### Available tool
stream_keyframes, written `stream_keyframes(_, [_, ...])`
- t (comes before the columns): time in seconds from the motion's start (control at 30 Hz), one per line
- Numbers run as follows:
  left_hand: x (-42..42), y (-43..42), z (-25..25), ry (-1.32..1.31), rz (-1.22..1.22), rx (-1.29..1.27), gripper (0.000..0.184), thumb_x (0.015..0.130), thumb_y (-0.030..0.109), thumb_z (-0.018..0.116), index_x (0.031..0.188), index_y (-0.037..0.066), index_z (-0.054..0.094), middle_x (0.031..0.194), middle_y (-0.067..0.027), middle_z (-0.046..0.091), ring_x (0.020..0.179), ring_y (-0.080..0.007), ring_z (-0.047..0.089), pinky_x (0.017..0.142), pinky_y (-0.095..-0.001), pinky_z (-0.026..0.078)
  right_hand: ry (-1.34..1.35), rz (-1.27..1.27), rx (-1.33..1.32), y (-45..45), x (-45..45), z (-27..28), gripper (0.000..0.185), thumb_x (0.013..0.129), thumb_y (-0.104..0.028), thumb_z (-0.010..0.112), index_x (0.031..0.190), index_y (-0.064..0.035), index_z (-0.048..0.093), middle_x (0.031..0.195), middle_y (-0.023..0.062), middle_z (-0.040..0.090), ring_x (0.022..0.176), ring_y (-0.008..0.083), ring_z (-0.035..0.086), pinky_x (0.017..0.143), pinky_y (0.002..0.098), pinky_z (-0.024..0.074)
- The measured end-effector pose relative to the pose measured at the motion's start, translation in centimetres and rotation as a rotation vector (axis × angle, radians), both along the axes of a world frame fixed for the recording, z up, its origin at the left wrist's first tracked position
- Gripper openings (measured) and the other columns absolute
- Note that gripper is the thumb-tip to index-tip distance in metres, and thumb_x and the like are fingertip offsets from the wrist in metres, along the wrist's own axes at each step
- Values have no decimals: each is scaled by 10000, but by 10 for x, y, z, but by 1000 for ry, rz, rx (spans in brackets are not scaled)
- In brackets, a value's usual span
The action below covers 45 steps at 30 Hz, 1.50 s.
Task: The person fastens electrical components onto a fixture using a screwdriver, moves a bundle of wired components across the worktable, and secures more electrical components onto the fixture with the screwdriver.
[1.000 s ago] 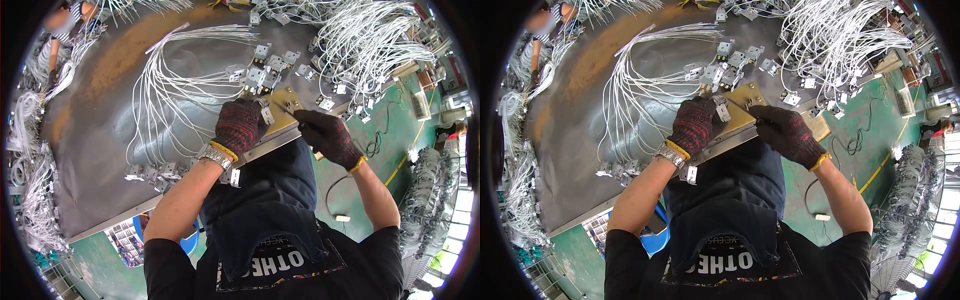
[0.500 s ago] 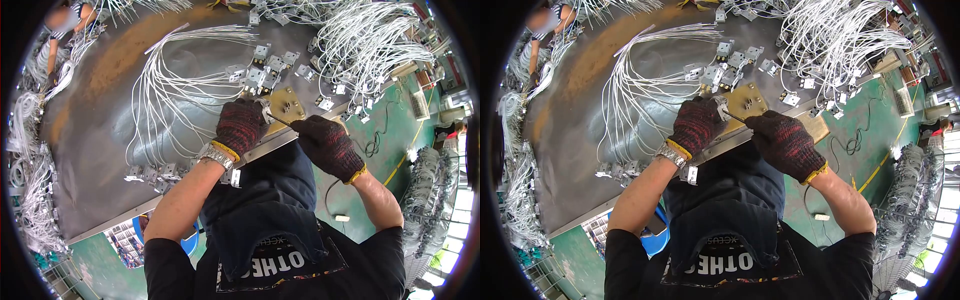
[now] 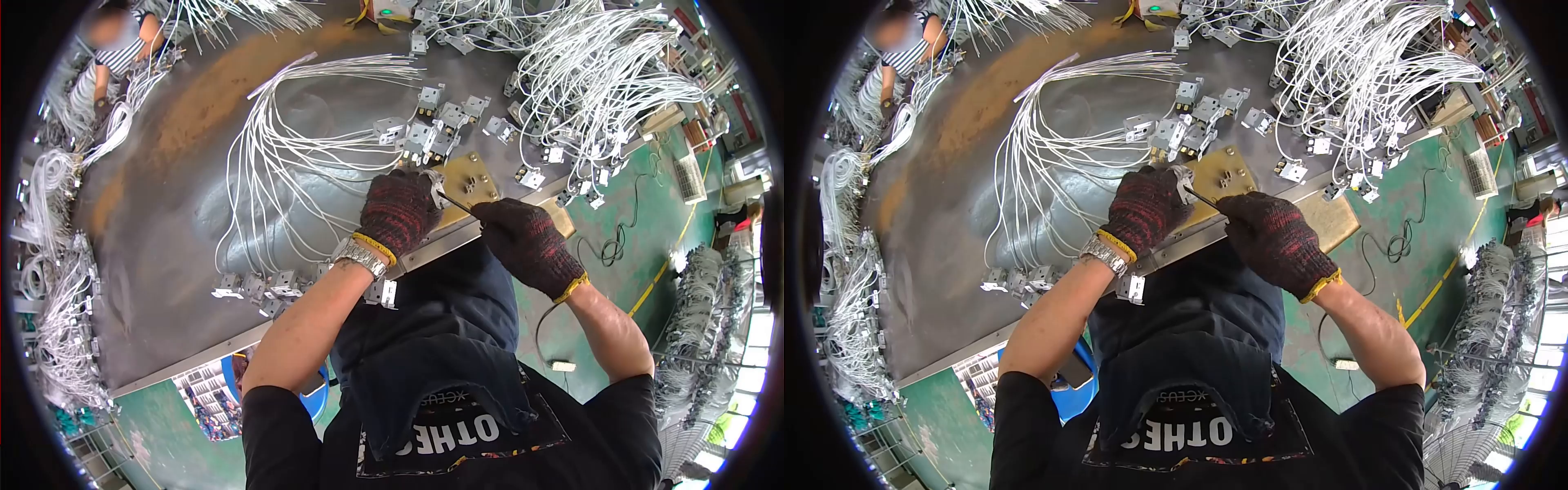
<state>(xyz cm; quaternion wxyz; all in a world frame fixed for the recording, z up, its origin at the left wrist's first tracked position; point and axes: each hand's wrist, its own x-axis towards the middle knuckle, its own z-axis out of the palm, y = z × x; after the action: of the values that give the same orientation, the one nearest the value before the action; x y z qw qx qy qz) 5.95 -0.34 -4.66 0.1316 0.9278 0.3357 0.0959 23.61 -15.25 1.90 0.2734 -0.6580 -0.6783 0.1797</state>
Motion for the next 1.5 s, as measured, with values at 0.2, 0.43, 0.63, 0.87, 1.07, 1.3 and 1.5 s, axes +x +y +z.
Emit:
stream_keyframes(0.2, [-13,-3,-1,-124,-3,-3,547,813,496,764,1168,86,691,1005,-142,717,987,-336,664,872,-465,514,357,-90,-130,-2,7,3,387,896,5,682,1283,-15,672,1021,73,723,978,139,688,862,297,558])
stream_keyframes(0.43, [-33,0,3,-255,-79,-370,601,866,594,720,1131,54,725,983,-145,745,927,-298,700,864,-441,533,410,-87,-25,28,-17,0,478,866,-14,723,1336,-27,631,1048,53,680,921,96,608,828,275,519])
stream_keyframes(0.63, [-52,1,40,34,18,-710,584,920,609,655,998,41,764,877,-164,746,848,-303,723,796,-413,536,461,-179,65,79,-16,-47,562,889,-91,737,1419,-42,558,988,63,667,755,93,582,667,287,516])
stream_keyframes(0.87, [-55,-10,31,73,31,-423,499,845,509,726,1062,60,742,952,-167,728,926,-369,703,826,-468,537,701,-238,-105,116,-24,-34,616,921,-136,713,1479,-42,471,823,66,641,559,110,567,463,293,494])
stream_keyframes(1.07, [-64,-21,4,-142,172,-106,911,742,512,843,1439,47,485,950,-150,718,874,-351,715,794,-475,562,823,-220,-161,118,-27,-44,419,922,-147,722,1296,-14,590,754,45,635,571,119,599,499,295,517])
stream_keyframes(1.3, [-59,-20,1,-65,151,33,1005,706,552,870,1443,2,464,1056,-182,706,935,-362,697,828,-488,549,1039,-208,-163,79,-43,-53,290,922,-117,730,1185,-34,641,736,24,629,579,116,602,514,277,501])
stream_keyframes(1.5, [-51,-15,11,-63,141,-270,783,739,431,849,1365,63,554,1106,-127,687,1039,-321,651,912,-460,499,1018,-174,-222,56,-42,-41,231,923,-103,720,1125,-27,636,705,36,623,568,121,609,504,287,500])
